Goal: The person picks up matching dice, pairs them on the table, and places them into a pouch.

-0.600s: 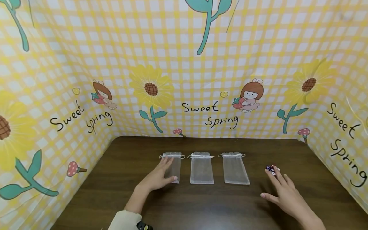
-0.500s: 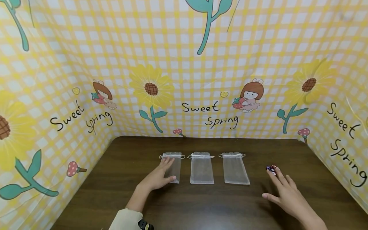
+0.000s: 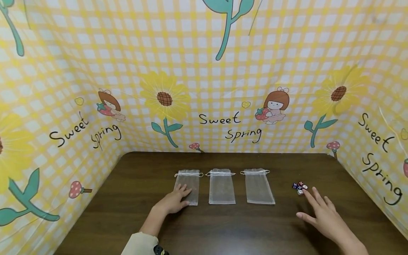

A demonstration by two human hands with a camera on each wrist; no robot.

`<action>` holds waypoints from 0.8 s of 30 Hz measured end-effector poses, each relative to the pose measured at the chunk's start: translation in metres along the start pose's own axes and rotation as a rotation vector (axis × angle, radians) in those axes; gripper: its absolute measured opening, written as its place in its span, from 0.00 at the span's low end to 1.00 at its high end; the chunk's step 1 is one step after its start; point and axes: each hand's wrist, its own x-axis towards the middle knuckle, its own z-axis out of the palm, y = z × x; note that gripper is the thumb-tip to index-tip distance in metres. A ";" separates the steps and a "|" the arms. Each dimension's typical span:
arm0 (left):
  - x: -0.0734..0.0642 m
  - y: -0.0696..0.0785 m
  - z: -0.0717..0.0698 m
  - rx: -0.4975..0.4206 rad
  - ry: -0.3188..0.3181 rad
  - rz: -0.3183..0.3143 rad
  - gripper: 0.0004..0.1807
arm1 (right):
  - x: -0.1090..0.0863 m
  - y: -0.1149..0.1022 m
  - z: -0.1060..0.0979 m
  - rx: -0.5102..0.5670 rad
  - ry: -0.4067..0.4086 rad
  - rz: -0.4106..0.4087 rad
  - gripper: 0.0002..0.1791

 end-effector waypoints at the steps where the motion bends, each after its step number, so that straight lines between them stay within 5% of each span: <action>1: 0.000 0.000 0.000 0.015 -0.002 -0.001 0.28 | 0.000 0.003 0.000 0.005 -0.003 0.004 0.49; 9: -0.001 0.000 0.000 0.068 0.013 0.013 0.28 | 0.005 0.022 -0.004 0.063 -0.056 0.039 0.48; 14: 0.002 -0.002 0.002 0.050 0.015 0.013 0.28 | 0.015 0.033 -0.009 0.008 -0.001 0.053 0.46; 24: 0.004 -0.004 0.004 0.035 0.009 0.006 0.28 | 0.047 0.050 -0.007 -0.103 0.086 0.043 0.20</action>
